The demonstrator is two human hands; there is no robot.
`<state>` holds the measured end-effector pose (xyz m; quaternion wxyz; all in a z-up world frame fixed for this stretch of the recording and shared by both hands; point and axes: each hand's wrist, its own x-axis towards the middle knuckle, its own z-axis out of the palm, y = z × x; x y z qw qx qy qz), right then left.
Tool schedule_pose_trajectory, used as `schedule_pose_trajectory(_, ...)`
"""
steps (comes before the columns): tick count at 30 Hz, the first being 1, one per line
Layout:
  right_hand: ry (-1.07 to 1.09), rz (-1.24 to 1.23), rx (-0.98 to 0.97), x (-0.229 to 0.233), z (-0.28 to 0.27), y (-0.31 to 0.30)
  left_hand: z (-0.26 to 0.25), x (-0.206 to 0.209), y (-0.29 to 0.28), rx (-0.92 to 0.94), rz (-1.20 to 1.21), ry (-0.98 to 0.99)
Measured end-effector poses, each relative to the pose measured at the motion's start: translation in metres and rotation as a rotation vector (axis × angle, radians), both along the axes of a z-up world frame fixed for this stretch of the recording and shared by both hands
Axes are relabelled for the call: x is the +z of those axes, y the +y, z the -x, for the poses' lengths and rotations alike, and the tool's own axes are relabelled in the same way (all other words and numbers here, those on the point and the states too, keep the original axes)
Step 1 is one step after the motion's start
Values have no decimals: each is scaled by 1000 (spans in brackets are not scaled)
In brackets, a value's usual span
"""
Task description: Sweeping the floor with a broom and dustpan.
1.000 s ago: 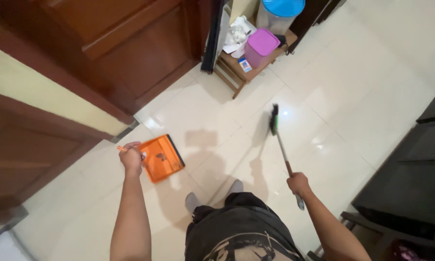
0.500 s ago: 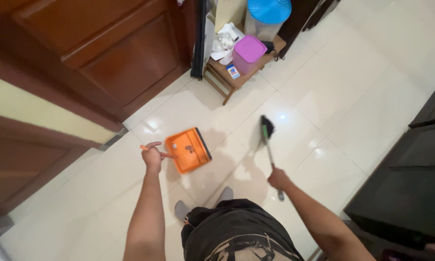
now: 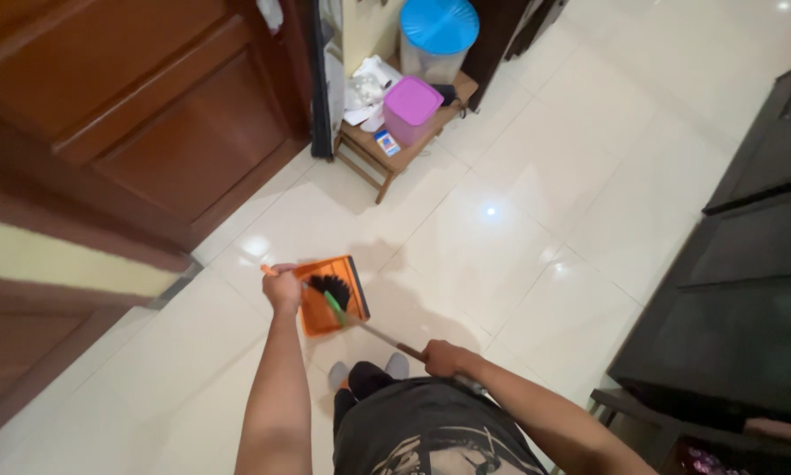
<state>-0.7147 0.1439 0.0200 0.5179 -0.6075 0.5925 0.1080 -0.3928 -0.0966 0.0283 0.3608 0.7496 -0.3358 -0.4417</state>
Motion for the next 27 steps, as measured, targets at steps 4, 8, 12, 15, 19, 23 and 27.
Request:
schedule_pose_trajectory(4, -87, -117, -223, 61, 13, -16, -3, -7, -18, -28, 39, -90)
schedule_pose_trajectory(8, -167, -322, -566, 106, 34, -20, 0, -7, -31, -29, 18, -100)
schedule_pose_trajectory(12, -192, -314, -720, 126, 62, -34, 25, 15, -48, 9, -54, -57)
schedule_pose_trajectory(15, -143, -269, -781, 134, 80, -49, 38, -16, -65, 7, -39, -73)
schedule_pose_trajectory(19, -114, -209, -848, 123, 110, -75, 55, -27, -89, -16, 42, -139)
schedule_pose_trajectory(23, -75, -117, -953, 89, 145, -107, 59, -21, -113, 3, -3, -126)
schedule_pose_trajectory(27, -22, -61, -1019, 52, 188, -134, 42, -33, -144, 22, -10, -116)
